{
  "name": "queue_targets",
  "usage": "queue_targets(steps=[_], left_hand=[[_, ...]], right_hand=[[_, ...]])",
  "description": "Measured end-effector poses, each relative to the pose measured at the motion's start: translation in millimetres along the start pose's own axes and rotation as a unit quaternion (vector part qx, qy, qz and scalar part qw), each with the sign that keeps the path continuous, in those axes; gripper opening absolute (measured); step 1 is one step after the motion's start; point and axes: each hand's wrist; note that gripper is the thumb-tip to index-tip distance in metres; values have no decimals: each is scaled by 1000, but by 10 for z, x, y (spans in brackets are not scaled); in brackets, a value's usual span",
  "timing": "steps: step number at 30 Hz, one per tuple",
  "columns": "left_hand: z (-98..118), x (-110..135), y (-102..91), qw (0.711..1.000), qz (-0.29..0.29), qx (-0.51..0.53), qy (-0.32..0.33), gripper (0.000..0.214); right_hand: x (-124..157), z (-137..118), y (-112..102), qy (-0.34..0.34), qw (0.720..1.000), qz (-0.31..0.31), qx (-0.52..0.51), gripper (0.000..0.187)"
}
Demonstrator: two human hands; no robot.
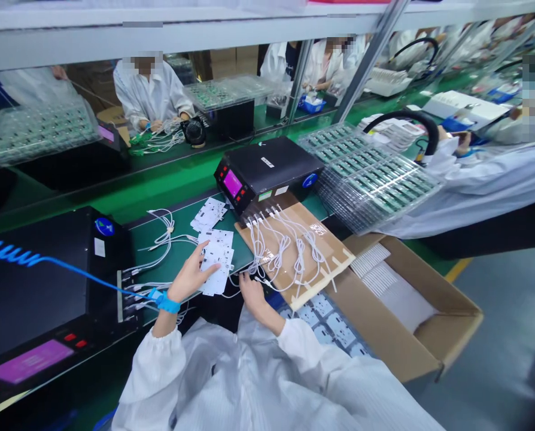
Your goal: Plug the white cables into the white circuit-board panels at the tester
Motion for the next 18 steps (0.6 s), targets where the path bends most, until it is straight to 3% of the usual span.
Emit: queue_targets(steps=[8,18], left_hand=[[-13,37,-4,1000,-4,19,1,84],[-113,65,12,999,1,-35,-30,80]], right_hand=[[-7,104,-85,-85,996,5,35,35],[0,124,-111,-129,990,-10,63,39]])
Point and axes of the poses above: each hand's wrist, its own x-axis away from the middle knuckle, its own y-axis out of the palm, z = x × y, and after that the axes turned 4 degrees about x, right-handed
